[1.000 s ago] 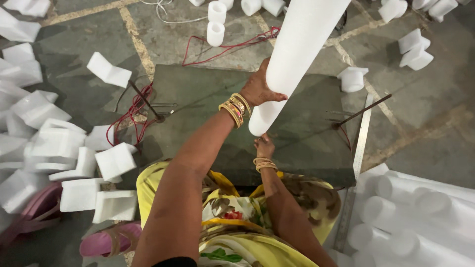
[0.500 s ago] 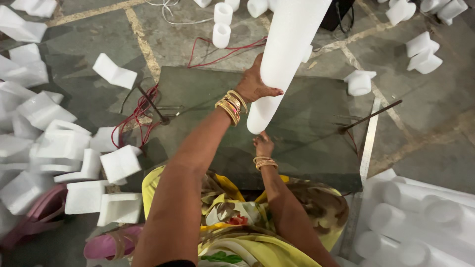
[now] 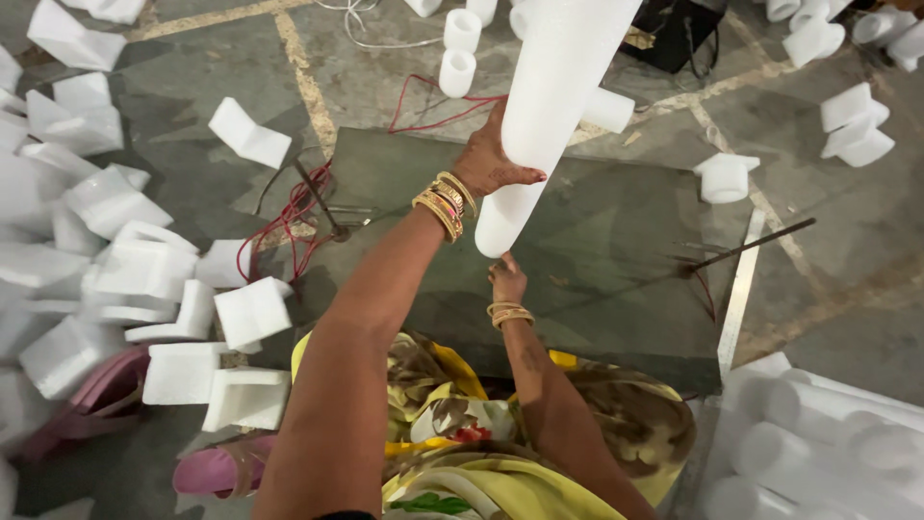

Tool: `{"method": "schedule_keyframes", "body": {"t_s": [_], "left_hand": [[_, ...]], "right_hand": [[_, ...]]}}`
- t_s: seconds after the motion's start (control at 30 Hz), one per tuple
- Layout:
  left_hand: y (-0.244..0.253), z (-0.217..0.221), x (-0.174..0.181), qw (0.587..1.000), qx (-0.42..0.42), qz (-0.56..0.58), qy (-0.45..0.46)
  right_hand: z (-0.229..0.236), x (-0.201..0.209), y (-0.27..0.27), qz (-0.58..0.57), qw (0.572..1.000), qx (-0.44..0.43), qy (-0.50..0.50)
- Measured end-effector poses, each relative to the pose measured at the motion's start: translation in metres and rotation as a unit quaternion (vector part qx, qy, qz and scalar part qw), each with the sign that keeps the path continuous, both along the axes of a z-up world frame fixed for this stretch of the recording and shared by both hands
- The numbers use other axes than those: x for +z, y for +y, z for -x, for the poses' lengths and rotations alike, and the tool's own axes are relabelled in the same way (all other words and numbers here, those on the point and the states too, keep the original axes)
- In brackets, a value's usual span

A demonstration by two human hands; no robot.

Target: The person sits on the floor and uses a heated wire cutter to slice a long white foam sheet into smaller cylindrical pieces. They repeatedly pull the wire through the foam and separate the cut sections.

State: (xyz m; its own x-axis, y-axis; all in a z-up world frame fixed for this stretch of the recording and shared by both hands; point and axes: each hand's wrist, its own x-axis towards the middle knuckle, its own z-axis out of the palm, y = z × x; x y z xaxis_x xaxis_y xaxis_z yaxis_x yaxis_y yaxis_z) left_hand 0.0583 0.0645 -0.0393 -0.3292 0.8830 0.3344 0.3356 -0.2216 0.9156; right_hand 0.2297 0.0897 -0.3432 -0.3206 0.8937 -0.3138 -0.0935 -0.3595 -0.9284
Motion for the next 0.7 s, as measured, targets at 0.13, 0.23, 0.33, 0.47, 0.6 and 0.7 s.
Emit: {"method": "schedule_keyframes", "body": {"t_s": [0.13,0.23,0.33,0.47,0.6,0.7], "left_hand": [[-0.008,0.012,0.002,0.999,0.03,0.026,0.007],[-0.014,0.02,-0.001,0.999,0.038,0.006,0.007],[-0.022,0.028,-0.001,0.999,0.045,-0.009,0.01],[-0.029,0.036,0.002,0.999,0.036,-0.016,0.0],[-0.032,0.042,0.003,0.997,0.071,0.013,0.016],[-0.037,0.049,0.004,0.997,0.071,0.004,0.014]], "right_hand": [[0.013,-0.001,-0.006,-0.091,0.995,0.018,-0.038],[0.021,-0.003,-0.012,-0.158,0.987,0.034,-0.007],[0.032,-0.004,-0.016,-0.056,0.998,0.035,-0.012],[0.039,-0.007,-0.024,-0.079,0.995,0.05,-0.029],[0.046,-0.009,-0.03,-0.104,0.99,0.059,-0.072],[0.054,-0.009,-0.031,-0.131,0.985,0.071,-0.084]]}}
